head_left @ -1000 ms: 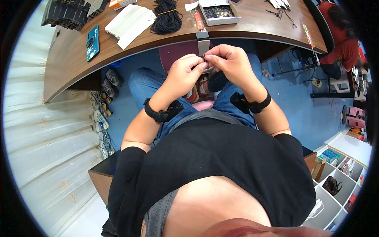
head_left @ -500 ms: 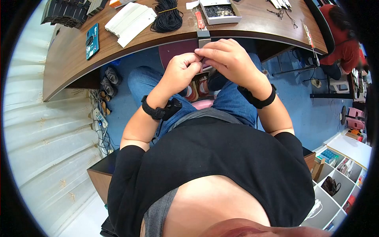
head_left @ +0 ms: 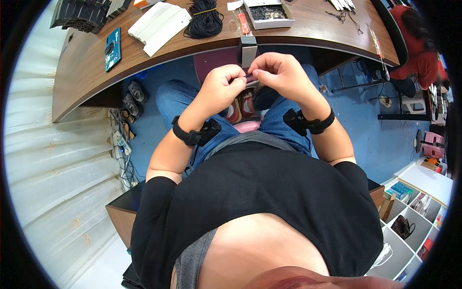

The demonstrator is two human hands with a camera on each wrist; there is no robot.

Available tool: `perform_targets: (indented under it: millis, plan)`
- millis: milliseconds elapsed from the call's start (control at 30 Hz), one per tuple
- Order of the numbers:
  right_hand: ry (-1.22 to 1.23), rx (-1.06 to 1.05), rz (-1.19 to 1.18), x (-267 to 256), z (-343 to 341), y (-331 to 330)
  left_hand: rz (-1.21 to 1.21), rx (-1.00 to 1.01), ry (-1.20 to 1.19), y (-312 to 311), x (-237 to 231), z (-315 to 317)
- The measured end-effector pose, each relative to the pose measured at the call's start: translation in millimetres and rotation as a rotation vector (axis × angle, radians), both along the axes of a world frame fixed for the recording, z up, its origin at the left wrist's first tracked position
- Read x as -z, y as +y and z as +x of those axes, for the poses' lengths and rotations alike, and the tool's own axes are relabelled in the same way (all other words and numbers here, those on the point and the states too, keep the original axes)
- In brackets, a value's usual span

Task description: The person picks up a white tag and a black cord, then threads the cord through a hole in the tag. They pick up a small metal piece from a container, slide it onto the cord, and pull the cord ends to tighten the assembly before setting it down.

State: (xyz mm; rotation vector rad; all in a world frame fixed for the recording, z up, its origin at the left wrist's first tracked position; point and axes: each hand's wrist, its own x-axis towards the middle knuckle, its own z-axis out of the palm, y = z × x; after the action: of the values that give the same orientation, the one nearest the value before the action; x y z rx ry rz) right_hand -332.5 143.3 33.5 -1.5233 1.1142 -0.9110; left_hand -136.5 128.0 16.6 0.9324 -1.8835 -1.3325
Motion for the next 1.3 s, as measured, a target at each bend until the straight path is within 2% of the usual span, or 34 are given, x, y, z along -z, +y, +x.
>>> perform_targets:
  millis: [67, 167, 267, 300, 400, 533, 733, 833, 933, 1200, 1300]
  plan:
    - [-0.069, -0.021, 0.011, -1.6, 2.5, 2.8, -0.014, 0.025, 0.036, -0.4, 0.2, 0.5]
    - [0.057, 0.069, -0.305, -2.4, -1.8, 1.8, 0.073, 0.011, 0.045, -1.3, 3.4, 2.1]
    - [0.411, 0.021, -0.881, -3.7, -5.5, -4.5, 0.102, 0.004, 0.017, -2.5, 2.4, 4.0]
    - [0.44, 0.021, -0.911, -4.5, -4.3, -2.2, 0.105, 0.011, 0.023, -2.9, 3.7, 4.4]
    - [0.493, -0.012, -0.917, -0.1, -0.3, 0.5, 0.093, 0.029, 0.035, -3.1, 7.1, 5.3]
    - [0.423, -0.056, -0.793, 9.1, 3.6, 0.5, 0.049, 0.034, 0.013, -1.4, 6.3, 6.8]
    - [0.384, -0.035, -0.753, 8.3, 4.2, -2.8, -0.013, 0.041, -0.072, -5.0, 0.9, 12.1]
    - [0.416, 0.071, -0.863, 3.3, 10.5, -2.6, 0.005, 0.044, -0.073, -6.4, 1.9, 12.8]
    - [0.54, -0.04, -0.87, 7.2, 5.7, -1.6, 0.028, 0.04, -0.048, -5.6, 5.8, 12.9]
    - [0.503, 0.032, -0.955, 14.0, -0.4, -1.9, 0.191, 0.057, 0.053, -4.1, 6.4, 15.4]
    - [0.54, 0.071, -0.933, 17.2, -4.4, 2.7, 0.164, 0.055, 0.05, -6.8, 15.2, 20.5]
